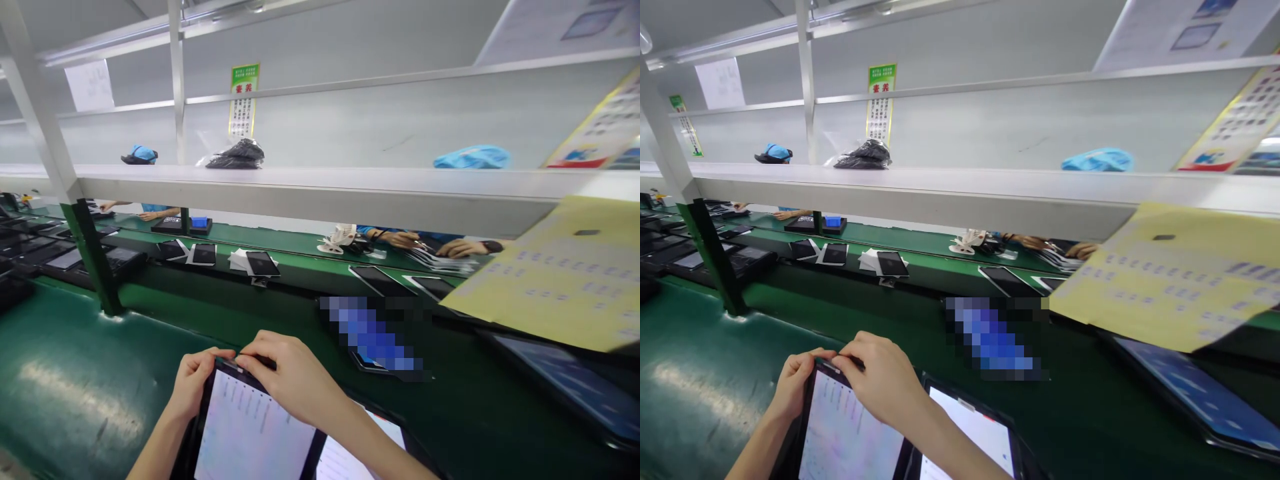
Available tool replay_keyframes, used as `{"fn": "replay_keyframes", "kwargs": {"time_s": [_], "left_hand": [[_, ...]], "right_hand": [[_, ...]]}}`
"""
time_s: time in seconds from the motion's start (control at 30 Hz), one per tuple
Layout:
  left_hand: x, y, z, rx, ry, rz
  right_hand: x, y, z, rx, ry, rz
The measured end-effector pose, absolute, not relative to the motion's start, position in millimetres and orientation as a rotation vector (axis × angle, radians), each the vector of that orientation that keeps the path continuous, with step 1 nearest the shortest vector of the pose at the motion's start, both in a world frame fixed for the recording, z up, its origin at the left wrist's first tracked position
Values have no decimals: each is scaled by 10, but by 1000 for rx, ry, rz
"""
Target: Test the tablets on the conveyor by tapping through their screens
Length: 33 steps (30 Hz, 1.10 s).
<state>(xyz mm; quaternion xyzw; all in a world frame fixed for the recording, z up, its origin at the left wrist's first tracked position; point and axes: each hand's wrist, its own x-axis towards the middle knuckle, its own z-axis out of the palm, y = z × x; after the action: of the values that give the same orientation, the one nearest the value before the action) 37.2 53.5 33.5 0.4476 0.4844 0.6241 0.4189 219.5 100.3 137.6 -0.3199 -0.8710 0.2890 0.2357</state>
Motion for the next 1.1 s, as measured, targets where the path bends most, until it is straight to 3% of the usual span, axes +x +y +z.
{"fn": "replay_keyframes", "kwargs": {"time_s": [0.73, 1.1], "left_hand": [[431, 637, 366, 987, 1273, 1611], [168, 992, 102, 776, 1478, 1451]], "right_hand": [[2136, 1189, 1387, -909, -2612, 696], [2311, 2144, 783, -964, -2478, 1322]]}}
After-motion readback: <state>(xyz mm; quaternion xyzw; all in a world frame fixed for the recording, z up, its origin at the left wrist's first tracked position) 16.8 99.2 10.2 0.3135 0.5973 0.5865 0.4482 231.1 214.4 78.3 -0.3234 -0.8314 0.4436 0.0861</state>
